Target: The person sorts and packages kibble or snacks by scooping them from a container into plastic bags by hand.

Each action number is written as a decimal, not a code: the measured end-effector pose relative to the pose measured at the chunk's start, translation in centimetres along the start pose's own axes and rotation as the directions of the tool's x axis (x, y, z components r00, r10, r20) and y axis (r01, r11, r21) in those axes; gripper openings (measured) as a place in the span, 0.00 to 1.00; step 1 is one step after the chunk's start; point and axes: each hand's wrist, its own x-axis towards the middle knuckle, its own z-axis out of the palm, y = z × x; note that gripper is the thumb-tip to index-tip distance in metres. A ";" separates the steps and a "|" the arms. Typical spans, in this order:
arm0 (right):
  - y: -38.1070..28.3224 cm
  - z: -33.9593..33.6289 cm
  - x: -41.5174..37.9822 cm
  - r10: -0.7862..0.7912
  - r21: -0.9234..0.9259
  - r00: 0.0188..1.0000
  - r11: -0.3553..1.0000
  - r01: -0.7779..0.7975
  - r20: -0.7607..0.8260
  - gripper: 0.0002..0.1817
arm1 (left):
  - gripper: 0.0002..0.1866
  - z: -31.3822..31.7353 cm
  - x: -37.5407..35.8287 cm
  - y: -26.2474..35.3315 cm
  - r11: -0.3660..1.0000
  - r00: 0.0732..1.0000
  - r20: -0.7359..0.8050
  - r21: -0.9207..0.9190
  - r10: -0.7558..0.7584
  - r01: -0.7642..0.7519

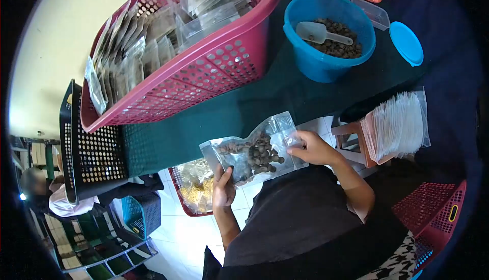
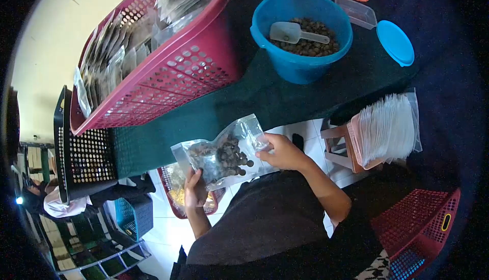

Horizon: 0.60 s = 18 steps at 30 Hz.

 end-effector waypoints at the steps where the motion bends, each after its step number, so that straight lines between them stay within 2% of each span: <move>1: -0.6 -0.5 0.1 -0.003 0.063 0.999 0.998 0.006 -0.047 0.14 | 0.21 0.2 0.2 -0.2 1.000 1.000 0.001 -0.014 -0.011 0.011; 2: -1.1 -0.8 0.4 -0.003 0.126 0.996 0.992 0.015 -0.092 0.14 | 0.21 0.7 0.5 -0.3 1.000 1.000 0.004 -0.014 -0.010 0.010; 3: -0.7 -1.0 1.0 -0.110 0.195 0.978 0.970 0.144 -0.176 0.12 | 0.21 1.3 0.7 -0.4 1.000 1.000 0.009 0.010 -0.006 0.006; 6: -1.4 -3.1 2.1 -0.092 0.258 0.963 0.953 0.158 -0.252 0.09 | 0.21 3.6 1.0 -0.7 0.999 1.000 -0.001 0.024 0.025 -0.025; 8: -2.0 -4.3 2.8 -0.120 0.243 0.955 0.951 0.189 -0.273 0.07 | 0.22 4.7 1.3 -0.8 0.999 1.000 0.009 0.047 -0.012 0.011; 12: -2.5 -5.9 3.5 -0.122 0.128 0.953 0.978 0.162 -0.276 0.05 | 0.22 7.2 1.7 -1.0 0.998 1.000 0.016 0.059 0.023 -0.024; 14: -2.8 -6.6 3.5 -0.152 -0.044 0.939 0.988 0.146 -0.309 0.05 | 0.22 7.7 2.0 -1.4 0.995 0.999 -0.002 0.087 0.039 -0.039; 18: -1.7 -7.7 4.2 -0.149 0.070 0.954 0.983 0.173 -0.261 0.06 | 0.22 7.7 2.4 -2.5 0.996 0.997 -0.030 0.061 0.070 -0.068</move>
